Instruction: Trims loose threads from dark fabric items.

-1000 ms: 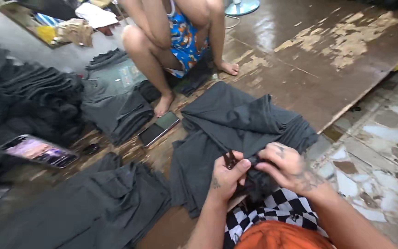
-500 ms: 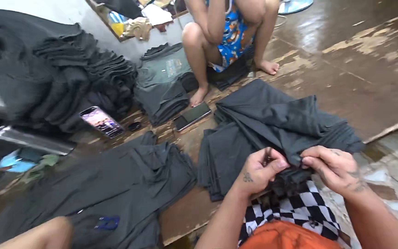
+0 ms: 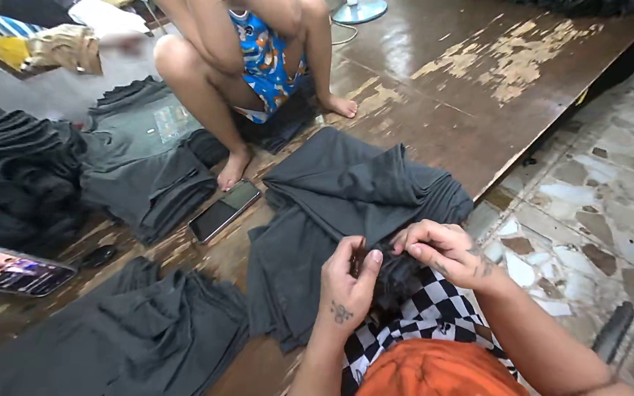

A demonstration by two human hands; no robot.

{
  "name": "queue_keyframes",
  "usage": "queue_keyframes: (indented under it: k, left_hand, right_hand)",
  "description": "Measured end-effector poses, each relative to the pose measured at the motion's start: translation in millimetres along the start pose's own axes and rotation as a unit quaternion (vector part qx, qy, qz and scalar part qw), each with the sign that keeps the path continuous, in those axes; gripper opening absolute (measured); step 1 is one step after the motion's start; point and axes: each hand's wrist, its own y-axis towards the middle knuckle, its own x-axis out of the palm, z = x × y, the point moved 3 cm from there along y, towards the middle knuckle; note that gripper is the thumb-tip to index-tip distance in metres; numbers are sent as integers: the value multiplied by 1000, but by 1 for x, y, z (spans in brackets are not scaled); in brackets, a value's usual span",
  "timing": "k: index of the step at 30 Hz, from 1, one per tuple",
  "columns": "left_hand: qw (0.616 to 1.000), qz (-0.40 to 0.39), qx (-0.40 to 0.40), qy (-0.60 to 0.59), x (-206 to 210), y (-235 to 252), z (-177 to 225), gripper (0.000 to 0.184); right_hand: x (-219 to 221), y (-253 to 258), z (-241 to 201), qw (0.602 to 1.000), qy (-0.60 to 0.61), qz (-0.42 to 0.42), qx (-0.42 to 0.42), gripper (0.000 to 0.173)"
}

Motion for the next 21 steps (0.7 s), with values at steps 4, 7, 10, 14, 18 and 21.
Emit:
queue_keyframes:
  k: [4, 7, 10, 14, 18, 21]
  left_hand:
    - [997, 3, 15, 76, -14, 1, 11, 22]
    - [996, 10, -8, 84, -18, 8, 12, 24]
    - [990, -33, -11, 138, -15, 9, 14, 40]
    - [958, -81, 70, 265, -22, 10, 34, 41]
    - [891, -142, 176, 394, -26, 13, 59, 29]
    - [836, -167, 216, 477, -17, 15, 72, 24]
  right_hand:
    - [4, -1, -3, 998, -51, 21, 8, 30]
    - [7, 1, -6, 993, -110, 37, 13, 37]
    - [12, 5, -6, 985, -165, 48, -3, 29]
    - [5, 2, -2, 994, -105, 32, -5, 26]
    - [0, -2, 0, 997, -75, 1, -2, 25]
    - [-1, -1, -1, 997, -77, -7, -10, 22]
